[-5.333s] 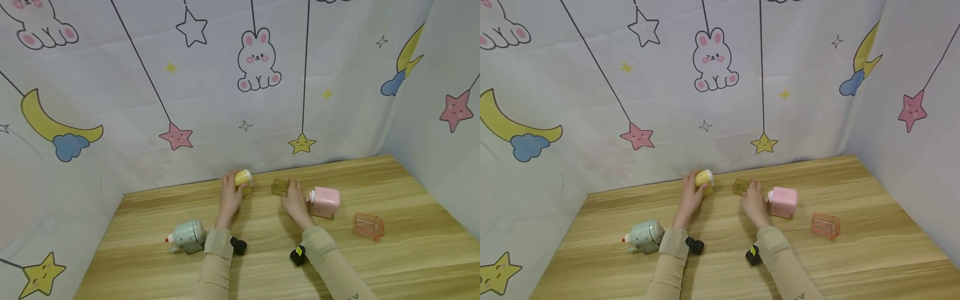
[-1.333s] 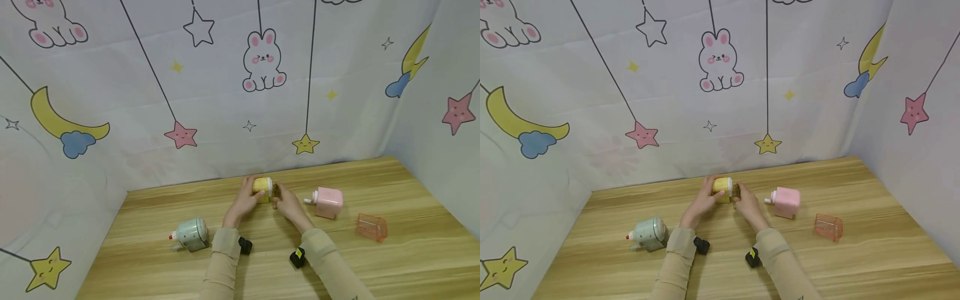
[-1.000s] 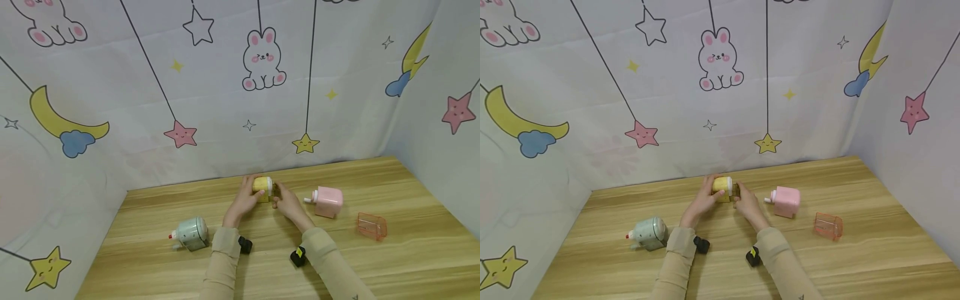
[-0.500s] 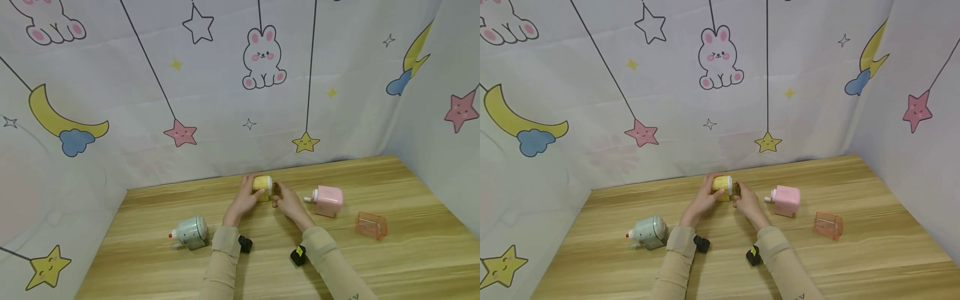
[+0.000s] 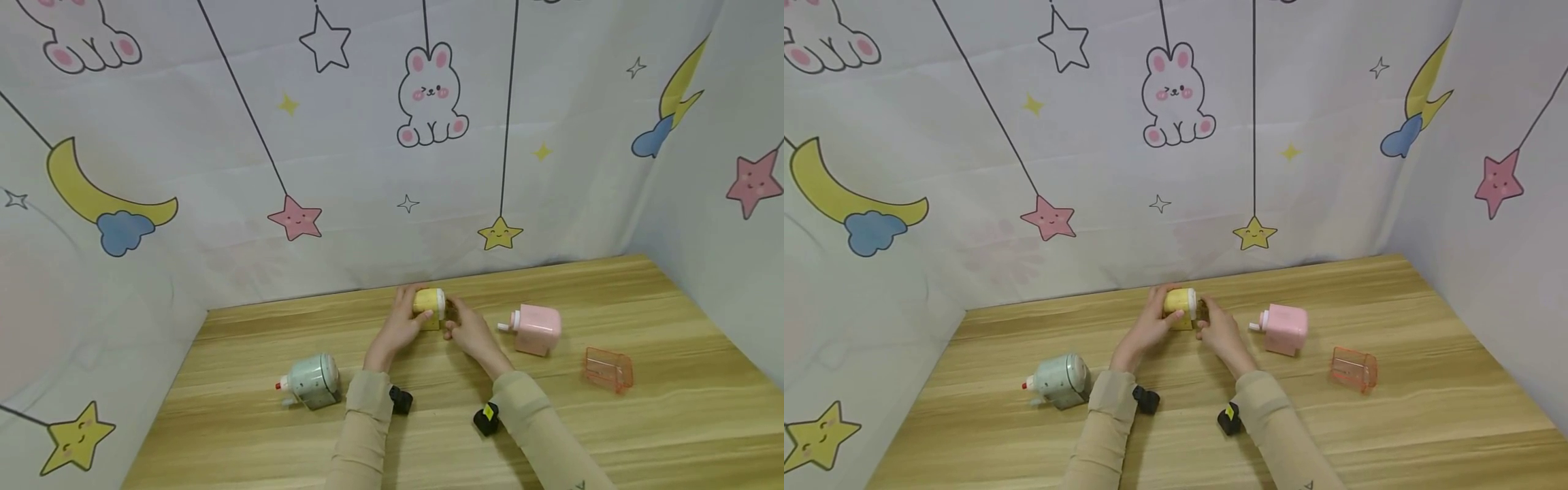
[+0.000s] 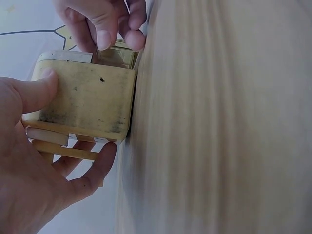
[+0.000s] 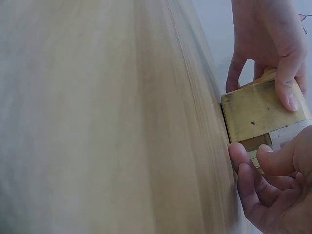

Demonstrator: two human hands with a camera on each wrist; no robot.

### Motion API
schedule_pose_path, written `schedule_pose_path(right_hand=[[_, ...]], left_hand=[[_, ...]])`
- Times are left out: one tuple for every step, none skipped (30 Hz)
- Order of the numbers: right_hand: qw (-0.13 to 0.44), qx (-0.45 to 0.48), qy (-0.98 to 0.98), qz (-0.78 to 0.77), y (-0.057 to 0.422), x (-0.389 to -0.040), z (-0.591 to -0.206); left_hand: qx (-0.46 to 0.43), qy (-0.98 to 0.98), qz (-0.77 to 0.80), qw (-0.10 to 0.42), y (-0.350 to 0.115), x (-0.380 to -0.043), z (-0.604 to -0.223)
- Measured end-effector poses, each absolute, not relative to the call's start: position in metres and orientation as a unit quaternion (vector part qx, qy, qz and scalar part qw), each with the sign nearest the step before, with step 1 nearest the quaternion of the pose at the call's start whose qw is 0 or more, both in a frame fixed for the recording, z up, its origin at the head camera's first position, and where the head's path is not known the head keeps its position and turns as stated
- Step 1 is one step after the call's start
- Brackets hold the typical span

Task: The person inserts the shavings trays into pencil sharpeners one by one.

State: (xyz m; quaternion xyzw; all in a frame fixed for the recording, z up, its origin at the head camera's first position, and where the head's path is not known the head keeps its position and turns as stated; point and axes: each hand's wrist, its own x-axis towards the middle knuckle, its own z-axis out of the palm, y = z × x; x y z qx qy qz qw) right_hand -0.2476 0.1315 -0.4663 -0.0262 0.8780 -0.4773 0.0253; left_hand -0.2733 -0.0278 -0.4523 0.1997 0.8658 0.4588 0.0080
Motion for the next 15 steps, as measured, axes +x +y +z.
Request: schedule_pose_path(right_hand=[[0.025,-0.026,0.878,-0.477,0.1313,-0.2475,-0.4663],[0.024,-0.026,0.879,-0.476,0.1312,-0.2477,-0.4663],[0.023,-0.026,0.879,-0.475,0.1311,-0.2478,-0.4662],[0.021,-0.025,0.88,-0.474,0.1309,-0.2481,-0.4661],[0.02,-0.025,0.881,-0.473,0.1306,-0.2483,-0.4661],[0.019,-0.025,0.881,-0.472,0.1305,-0.2485,-0.4662],[0.018,-0.026,0.881,-0.472,0.1302,-0.2486,-0.4662],[0.017,-0.027,0.881,-0.472,0.13,-0.2488,-0.4663],[0.017,-0.028,0.881,-0.471,0.1297,-0.2488,-0.4663],[0.016,-0.028,0.881,-0.471,0.1294,-0.2487,-0.4663],[0.016,-0.029,0.881,-0.471,0.1291,-0.2487,-0.4664],[0.016,-0.029,0.881,-0.471,0.1289,-0.2486,-0.4662],[0.016,-0.029,0.882,-0.471,0.1286,-0.2485,-0.4658],[0.016,-0.029,0.882,-0.47,0.1285,-0.2486,-0.4658],[0.017,-0.028,0.882,-0.47,0.1284,-0.2486,-0.4656]], left_hand=[[0.2,0.866,0.458,0.007,-0.0278,-0.2735,-0.4527],[0.2,0.867,0.457,0.006,-0.0278,-0.2737,-0.4529],[0.201,0.867,0.457,0.005,-0.0278,-0.2739,-0.453],[0.201,0.867,0.456,0.004,-0.0278,-0.2741,-0.4533],[0.201,0.868,0.455,0.003,-0.0277,-0.2743,-0.4535],[0.201,0.867,0.455,0.003,-0.0277,-0.2743,-0.4536],[0.202,0.867,0.456,0.003,-0.0277,-0.2742,-0.4536],[0.202,0.867,0.456,0.003,-0.0278,-0.2741,-0.4537],[0.201,0.867,0.456,0.004,-0.0278,-0.274,-0.4537],[0.2,0.867,0.456,0.005,-0.0278,-0.2738,-0.4537],[0.199,0.867,0.456,0.006,-0.028,-0.2735,-0.4535],[0.199,0.867,0.456,0.007,-0.028,-0.2734,-0.4533],[0.199,0.868,0.456,0.006,-0.028,-0.2734,-0.4531],[0.198,0.868,0.455,0.007,-0.0281,-0.2735,-0.4531],[0.198,0.868,0.456,0.007,-0.0281,-0.2736,-0.4531]])
